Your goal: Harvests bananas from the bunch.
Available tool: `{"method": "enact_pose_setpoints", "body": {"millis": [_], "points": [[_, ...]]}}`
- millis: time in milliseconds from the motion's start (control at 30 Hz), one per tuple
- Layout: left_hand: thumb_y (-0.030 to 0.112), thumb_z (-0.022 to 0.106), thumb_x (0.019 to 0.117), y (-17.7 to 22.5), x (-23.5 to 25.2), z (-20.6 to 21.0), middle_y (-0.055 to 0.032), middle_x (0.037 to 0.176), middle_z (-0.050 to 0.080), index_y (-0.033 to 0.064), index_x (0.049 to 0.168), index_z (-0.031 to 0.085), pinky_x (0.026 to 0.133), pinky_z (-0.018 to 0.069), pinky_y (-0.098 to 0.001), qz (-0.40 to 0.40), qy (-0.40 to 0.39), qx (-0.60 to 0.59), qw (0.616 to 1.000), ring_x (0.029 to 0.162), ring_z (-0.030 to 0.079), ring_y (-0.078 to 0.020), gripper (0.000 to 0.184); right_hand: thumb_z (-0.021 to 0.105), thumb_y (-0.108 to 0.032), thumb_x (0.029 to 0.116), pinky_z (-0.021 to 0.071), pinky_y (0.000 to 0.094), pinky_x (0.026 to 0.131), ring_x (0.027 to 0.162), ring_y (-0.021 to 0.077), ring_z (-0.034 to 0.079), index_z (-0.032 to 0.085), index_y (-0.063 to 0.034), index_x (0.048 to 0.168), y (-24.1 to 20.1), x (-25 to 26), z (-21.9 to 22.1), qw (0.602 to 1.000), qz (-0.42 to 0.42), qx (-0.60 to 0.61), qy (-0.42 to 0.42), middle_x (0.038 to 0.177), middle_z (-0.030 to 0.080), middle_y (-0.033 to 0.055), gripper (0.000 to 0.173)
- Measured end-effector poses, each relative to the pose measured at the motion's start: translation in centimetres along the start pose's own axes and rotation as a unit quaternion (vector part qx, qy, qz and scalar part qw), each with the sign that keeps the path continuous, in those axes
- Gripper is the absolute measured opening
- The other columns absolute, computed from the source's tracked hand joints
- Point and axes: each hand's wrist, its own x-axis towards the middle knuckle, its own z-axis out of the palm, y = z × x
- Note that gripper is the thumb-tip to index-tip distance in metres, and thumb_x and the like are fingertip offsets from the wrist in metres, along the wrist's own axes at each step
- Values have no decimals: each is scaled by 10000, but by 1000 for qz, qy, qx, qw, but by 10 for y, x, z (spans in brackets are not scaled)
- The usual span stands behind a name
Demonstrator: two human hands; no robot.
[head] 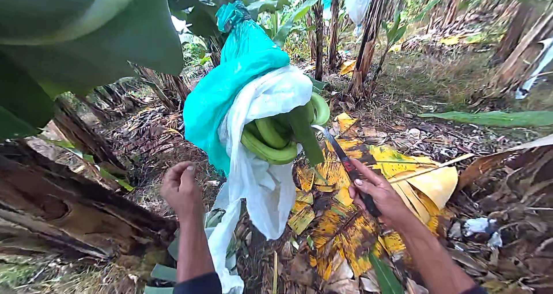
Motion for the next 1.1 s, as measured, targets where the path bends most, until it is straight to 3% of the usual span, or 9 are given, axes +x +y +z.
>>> {"method": "enact_pose_setpoints", "body": {"millis": [100,233,333,433,567,767,833,967,1100], "points": [[190,623,959,63,-34,18,-115,1022,728,-12,1036,722,870,599,-377,201,-103,122,967,966,701,-173,238,423,-162,1037,489,282,411,486,151,551,250,-172,1640,0,19,-10,999,13,27,-14,775,631,87,628],[313,689,962,99,-51,83,-107,1281,685,148,1226,719,1046,498,-508,362,-261,285,848,1247,612,-310,312,409,-171,1048,482,268,416,485,142,541,258,-185,1641,-9,43,-19,998,40,21,-42,759,613,75,612],[372,750,918,71,-40,119,-177,1448,561,105,1363,618,1180,337,-597,391,-249,388,797,1404,471,-393,535,414,-192,1046,472,255,411,478,129,531,273,-202,1638,-15,61,-26,995,62,17,-78,742,595,65,609],[351,781,883,46,-32,131,-174,1398,579,98,1268,629,1205,272,-613,393,-175,466,773,1415,464,-368,486,432,-213,1045,469,247,411,478,120,525,303,-235,1630,-16,77,-28,991,80,-1,-110,761,593,64,599],[237,810,810,28,-32,127,-135,1180,664,118,1073,681,1154,322,-628,395,-169,453,781,1206,592,-369,316,443,-218,1057,459,242,406,474,119,513,318,-263,1623,-16,92,-17,988,87,-25,-128,775,599,64,580],[208,774,868,26,-36,115,-136,1209,691,114,1089,670,1159,353,-596,396,-195,425,791,1266,590,-374,262,438,-236,1060,440,238,392,449,104,479,304,-325,1621,-31,86,-3,983,108,-48,-138,723,547,48,584],[166,773,863,26,-42,100,-147,1225,686,92,1092,671,1166,344,-603,385,-224,401,800,1269,586,-378,262,442,-253,1038,402,256,376,426,98,420,230,-356,1638,-30,42,0,979,119,-82,-141,678,487,11,645],[227,803,828,76,-75,63,-109,1184,720,127,1070,698,1111,390,-604,404,-240,317,824,1212,635,-329,282,500,-259,987,397,218,349,401,61,426,331,-305,1612,-65,-62,-8,987,103,-80,-97,661,519,-19,649],[194,758,868,99,-82,33,-105,1205,712,127,1093,694,1109,371,-610,400,-226,279,843,1205,635,-317,244,522,-326,1004,401,198,329,386,52,437,352,-354,1600,-116,-89,30,982,123,-122,-81,686,551,-2,620]]}}
